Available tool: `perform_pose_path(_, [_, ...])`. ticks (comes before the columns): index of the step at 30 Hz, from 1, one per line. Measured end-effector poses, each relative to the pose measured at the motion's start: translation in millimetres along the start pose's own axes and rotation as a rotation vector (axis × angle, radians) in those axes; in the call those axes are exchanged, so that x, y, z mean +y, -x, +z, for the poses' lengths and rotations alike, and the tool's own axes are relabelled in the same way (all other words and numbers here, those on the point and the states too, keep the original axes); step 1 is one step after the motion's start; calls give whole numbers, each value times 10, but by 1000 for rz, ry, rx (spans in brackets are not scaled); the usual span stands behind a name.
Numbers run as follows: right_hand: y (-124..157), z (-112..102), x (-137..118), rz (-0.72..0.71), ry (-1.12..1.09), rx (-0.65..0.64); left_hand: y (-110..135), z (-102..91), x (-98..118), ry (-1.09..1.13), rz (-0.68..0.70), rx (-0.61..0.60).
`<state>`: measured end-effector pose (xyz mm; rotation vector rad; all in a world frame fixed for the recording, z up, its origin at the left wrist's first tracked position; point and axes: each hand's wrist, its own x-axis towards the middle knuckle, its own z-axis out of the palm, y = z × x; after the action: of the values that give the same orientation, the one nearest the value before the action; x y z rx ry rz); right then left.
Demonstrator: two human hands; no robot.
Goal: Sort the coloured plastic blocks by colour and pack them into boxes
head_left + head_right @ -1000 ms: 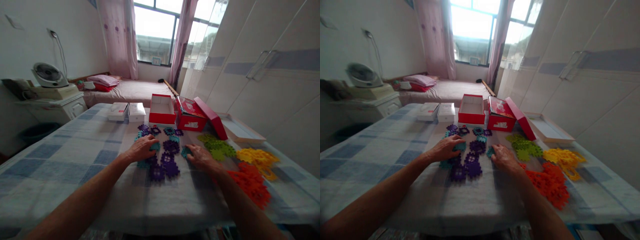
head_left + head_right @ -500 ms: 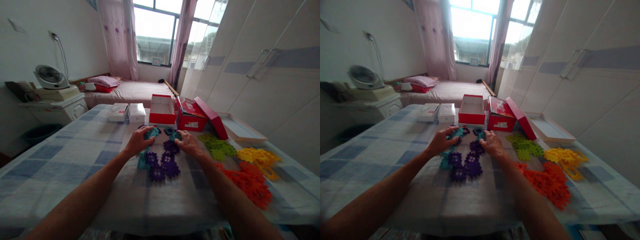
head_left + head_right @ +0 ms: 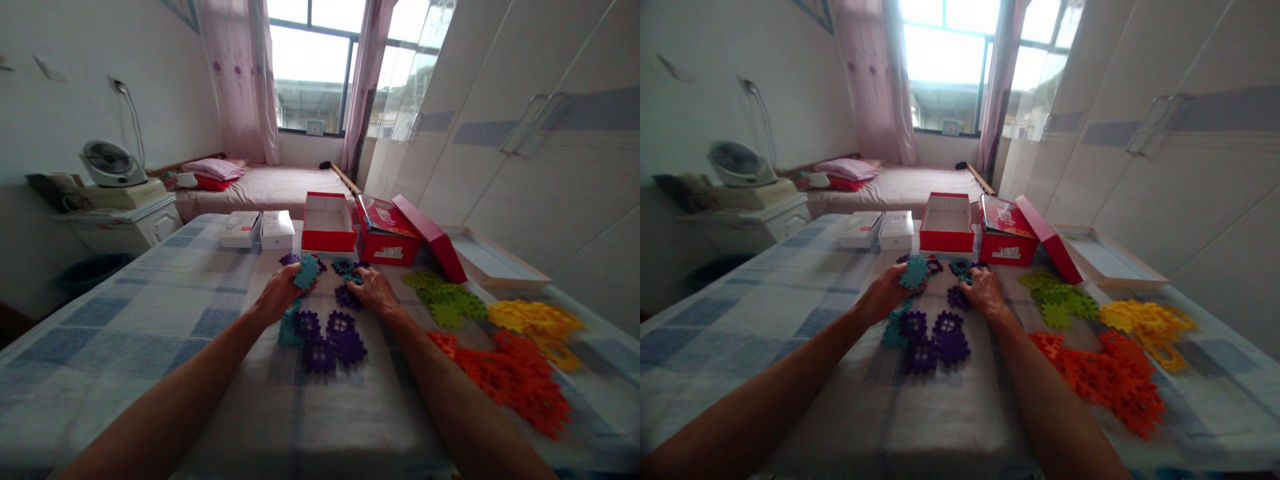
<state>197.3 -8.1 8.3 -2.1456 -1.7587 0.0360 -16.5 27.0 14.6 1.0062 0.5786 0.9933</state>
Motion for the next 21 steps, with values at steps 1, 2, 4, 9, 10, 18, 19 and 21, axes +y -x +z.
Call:
perform_pose_path(1, [0, 4, 10, 5, -22, 27, 0, 6, 1, 77, -53, -9])
perform_pose_path(2, [0, 4, 20, 18, -65, 51, 2, 11, 3, 136, -102, -12])
perform_pose_path(4, [4, -13, 26, 56, -212, 96, 9, 20, 9, 195, -174, -8])
perform_pose_path(9, [93, -57, -182, -49, -579, 268, 35, 74, -18, 216, -273, -37])
perform_pose_path(10, [128, -40, -262, -107, -595, 290, 41, 87, -34, 230, -276, -64])
perform_pose_path(18, [344, 219, -622, -439, -538, 197, 81, 93, -175, 119, -239, -75])
perform_pose_path(19, [344, 214, -609, -463, -543, 186, 78, 91, -176, 90, -220, -50])
perform_pose_path(21, [333, 166, -566, -472, -548, 190, 63, 88, -157, 69, -164, -11])
